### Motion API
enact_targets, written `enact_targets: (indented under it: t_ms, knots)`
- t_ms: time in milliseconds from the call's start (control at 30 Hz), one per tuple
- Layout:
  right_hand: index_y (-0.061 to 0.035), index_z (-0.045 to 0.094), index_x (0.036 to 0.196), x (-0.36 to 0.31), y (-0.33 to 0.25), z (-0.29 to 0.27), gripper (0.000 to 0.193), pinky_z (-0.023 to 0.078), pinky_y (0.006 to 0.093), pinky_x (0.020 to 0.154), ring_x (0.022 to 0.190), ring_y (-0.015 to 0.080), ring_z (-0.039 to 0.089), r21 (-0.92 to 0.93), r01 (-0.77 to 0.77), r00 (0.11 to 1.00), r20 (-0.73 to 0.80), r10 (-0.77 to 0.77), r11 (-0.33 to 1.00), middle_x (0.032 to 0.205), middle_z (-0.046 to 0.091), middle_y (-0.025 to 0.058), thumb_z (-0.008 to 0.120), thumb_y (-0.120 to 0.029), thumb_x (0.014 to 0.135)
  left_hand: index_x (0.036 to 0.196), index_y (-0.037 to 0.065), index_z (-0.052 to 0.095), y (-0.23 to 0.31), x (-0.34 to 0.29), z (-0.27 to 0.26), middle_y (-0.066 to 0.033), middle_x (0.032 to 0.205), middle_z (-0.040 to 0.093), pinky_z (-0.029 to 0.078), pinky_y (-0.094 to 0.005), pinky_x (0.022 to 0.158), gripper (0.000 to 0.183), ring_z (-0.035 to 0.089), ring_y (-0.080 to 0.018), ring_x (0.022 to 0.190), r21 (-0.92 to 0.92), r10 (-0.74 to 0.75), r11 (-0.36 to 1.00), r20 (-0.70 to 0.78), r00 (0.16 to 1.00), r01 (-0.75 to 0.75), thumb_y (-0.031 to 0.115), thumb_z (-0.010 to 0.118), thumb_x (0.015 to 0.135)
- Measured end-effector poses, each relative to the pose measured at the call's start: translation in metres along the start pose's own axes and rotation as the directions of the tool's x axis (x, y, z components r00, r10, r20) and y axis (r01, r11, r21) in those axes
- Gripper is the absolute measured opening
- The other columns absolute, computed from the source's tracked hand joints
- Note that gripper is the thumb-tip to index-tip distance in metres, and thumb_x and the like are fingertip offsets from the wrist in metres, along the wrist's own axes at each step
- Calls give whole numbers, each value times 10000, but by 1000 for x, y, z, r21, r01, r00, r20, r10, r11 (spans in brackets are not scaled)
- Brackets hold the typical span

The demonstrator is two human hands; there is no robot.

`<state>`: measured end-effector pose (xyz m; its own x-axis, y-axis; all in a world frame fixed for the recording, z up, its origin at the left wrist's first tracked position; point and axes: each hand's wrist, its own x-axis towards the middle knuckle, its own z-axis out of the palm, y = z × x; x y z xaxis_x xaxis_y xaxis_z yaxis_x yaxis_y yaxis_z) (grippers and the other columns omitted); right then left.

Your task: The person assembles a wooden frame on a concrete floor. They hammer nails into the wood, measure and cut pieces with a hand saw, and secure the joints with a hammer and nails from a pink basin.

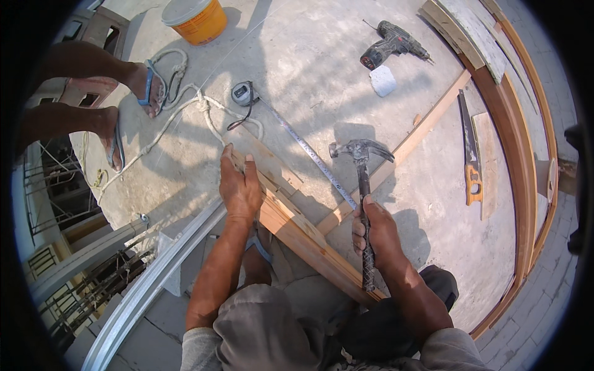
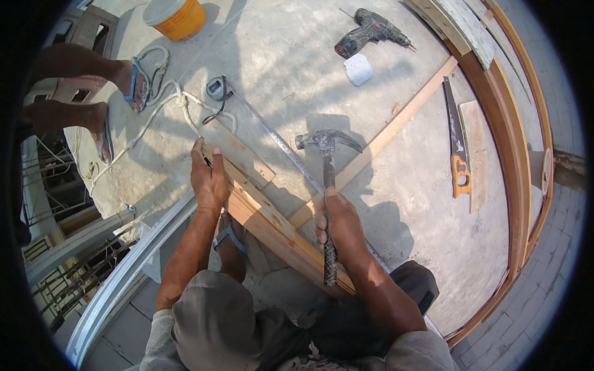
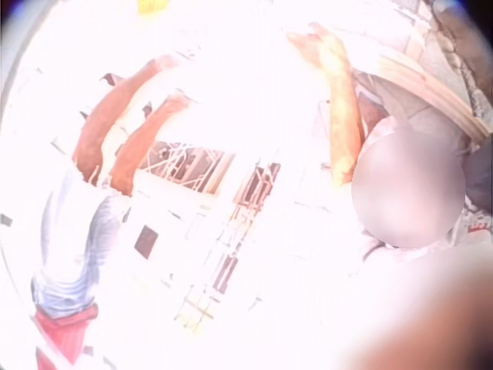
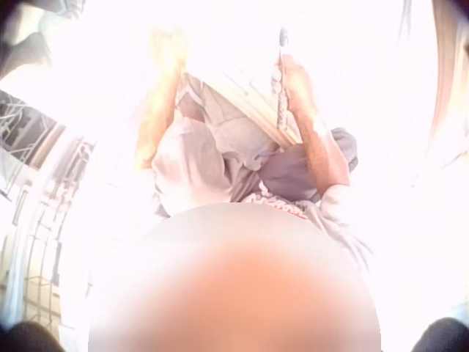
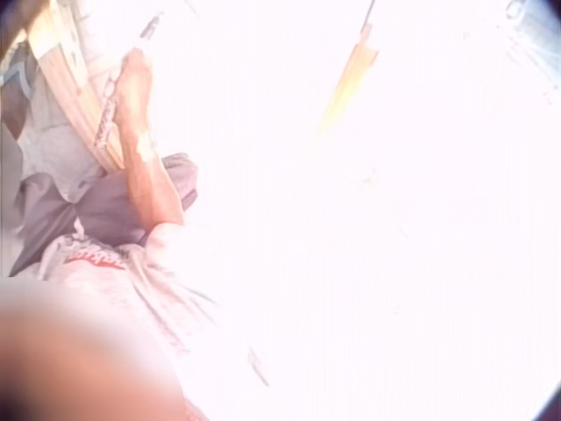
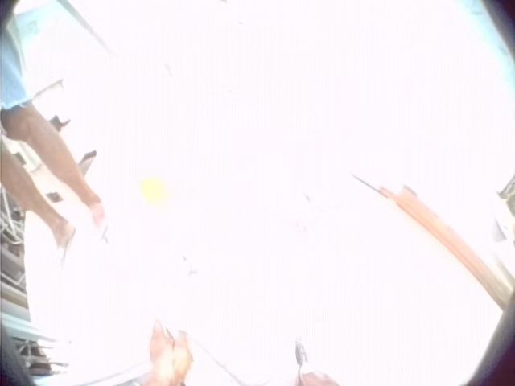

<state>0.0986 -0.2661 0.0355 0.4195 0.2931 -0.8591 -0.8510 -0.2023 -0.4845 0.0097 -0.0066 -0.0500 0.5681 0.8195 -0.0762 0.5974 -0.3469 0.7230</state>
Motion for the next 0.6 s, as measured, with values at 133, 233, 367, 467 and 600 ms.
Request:
enact_targets:
  t_ms: [133, 233, 367, 467, 600]
  knots:
    - [-73, 500, 987, -12, 29, 37, 436, 383, 287, 359, 396, 127, 443, 53, -163, 986, -29, 165, 985, 608, 477, 2, 477, -506, 1038, 1418, -30, 419, -3, 1, 2, -269, 1269, 613, 458, -420, 997, 512, 618, -385, 1156, 3, -40, 999, -32, 999, 40, 314, 490, 1045]
    - [-79, 500, 986, -15, 30, 52, 433, 396, 289, 367, 400, 122, 440, 75, -228, 938, 284, 198, 971, 608, 475, -1, 470, -508, 1042, 1399, -31, 433, -3, 2, 1, -276, 1264, 609, 456, -434, 993, 488, 610, -399, 1157, -1, -64, 998, 1, 998, 64, 313, 467, 1055]
    - [-94, 492, 974, -21, 11, 28, 418, 409, 293, 382, 414, 128, 441, 138, -71, 997, 29, 68, 988, 617, 479, 0, 451, -502, 1051, 1396, -39, 430, -3, 0, -1, -297, 1292, 583, 438, -454, 1021, 484, 578, -436, 1194, -49, -99, 994, 36, 994, 100, 308, 451, 1060]
    - [-101, 488, 968, -25, 14, 19, 408, 406, 294, 376, 407, 132, 437, 421, 228, 955, -274, -116, 878, 614, 474, 0, 439, -496, 1057, 1380, -35, 440, -3, -1, 0, -288, 1257, 596, 442, -454, 1010, 472, 588, -432, 1170, -40, -102, 994, 22, 995, 103, 315, 439, 1064]
    - [-104, 493, 971, -22, 43, 41, 402, 392, 306, 375, 404, 126, 432, 151, -211, 977, 25, 210, 966, 607, 462, -14, 452, -496, 1051, 1353, -33, 459, 1, 1, 0, -279, 1223, 607, 447, -450, 994, 467, 599, -422, 1139, -41, -50, 998, -18, 999, 49, 334, 434, 1066]
